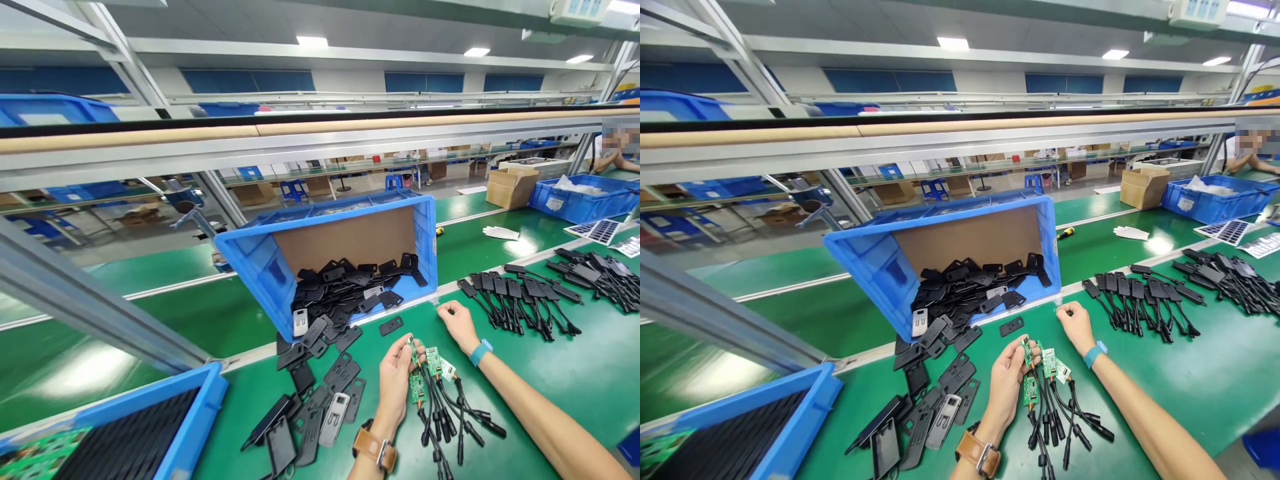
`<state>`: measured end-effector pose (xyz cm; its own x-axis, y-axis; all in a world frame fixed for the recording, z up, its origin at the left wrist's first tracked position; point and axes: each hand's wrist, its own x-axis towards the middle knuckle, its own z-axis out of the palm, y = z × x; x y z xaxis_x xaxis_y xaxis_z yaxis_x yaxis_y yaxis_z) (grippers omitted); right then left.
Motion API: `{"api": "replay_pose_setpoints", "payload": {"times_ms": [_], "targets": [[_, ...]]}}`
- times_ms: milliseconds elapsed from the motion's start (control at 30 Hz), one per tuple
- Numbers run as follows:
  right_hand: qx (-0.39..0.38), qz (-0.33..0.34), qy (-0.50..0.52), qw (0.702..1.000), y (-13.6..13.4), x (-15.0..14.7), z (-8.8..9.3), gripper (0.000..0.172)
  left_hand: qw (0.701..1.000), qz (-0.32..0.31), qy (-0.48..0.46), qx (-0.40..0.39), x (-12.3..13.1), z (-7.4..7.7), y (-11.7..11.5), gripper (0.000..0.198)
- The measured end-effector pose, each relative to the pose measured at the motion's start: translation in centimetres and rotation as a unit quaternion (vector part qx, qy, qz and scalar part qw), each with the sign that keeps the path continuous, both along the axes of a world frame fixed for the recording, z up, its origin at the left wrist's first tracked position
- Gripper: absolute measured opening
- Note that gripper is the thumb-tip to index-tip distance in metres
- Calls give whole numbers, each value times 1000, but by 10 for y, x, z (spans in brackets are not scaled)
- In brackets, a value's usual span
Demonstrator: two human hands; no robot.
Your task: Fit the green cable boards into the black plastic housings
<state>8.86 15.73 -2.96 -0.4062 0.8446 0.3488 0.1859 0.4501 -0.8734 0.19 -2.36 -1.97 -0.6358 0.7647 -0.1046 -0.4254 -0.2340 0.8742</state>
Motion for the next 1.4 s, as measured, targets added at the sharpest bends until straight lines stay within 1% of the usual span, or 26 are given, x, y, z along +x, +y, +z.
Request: {"api": "replay_pose_setpoints", "payload": {"times_ms": [100,167,267,333,400,467,533,567,600,667,700,767,800,867,933,967,1067,1167,1267,1333,1400], "targets": [[20,-30,-47,998,34,-11,-6,20,1000,-3,-19,14,-2,-3,-1,49],[36,-41,-75,996,47,-19,-7,19,1000,-6,-23,17,-3,-4,-1,50],[53,-58,-103,992,53,-28,-3,15,1000,-11,-24,17,-3,-4,-2,50],[60,-69,-109,990,49,-28,4,7,999,-14,-26,20,-3,-4,-2,49],[68,-67,-108,990,35,-24,12,12,999,-14,-34,25,-3,-4,-1,48],[79,-35,-103,991,11,-16,19,16,998,-8,-49,34,-3,-5,-1,46],[90,37,-99,990,-22,-7,24,20,997,-1,-62,49,-4,-6,0,45],[95,87,-98,987,-40,-3,26,20,996,5,-65,56,-4,-7,0,44],[102,140,-100,980,-56,0,27,19,996,13,-66,62,-5,-8,1,43],[128,203,-123,963,-82,5,29,20,995,37,-66,68,-8,-9,0,40],[146,221,-140,954,-91,6,30,26,994,52,-68,68,-9,-9,0,40],[180,236,-174,939,-101,8,30,38,991,78,-77,71,-12,-8,-1,41],[193,239,-184,934,-102,8,30,38,990,86,-81,73,-13,-7,-1,41],[211,236,-191,929,-102,9,28,26,990,94,-77,76,-14,-5,-1,42],[230,224,-183,929,-99,11,27,11,992,98,-47,62,-15,-3,-1,42],[239,221,-177,929,-97,13,27,9,994,98,-24,47,-15,-3,-2,42],[253,235,-153,926,-91,16,29,9,994,76,75,-12,-16,-2,-3,42],[247,282,-118,919,-83,18,30,7,983,29,174,-55,-16,-2,-5,42],[226,330,-96,911,-77,18,29,7,969,0,235,-80,-14,-1,-6,45],[210,337,-88,914,-74,19,28,9,958,20,270,-92,-13,0,-7,43],[204,325,-85,920,-72,19,28,9,941,62,315,-107,-15,0,-10,40]]}}
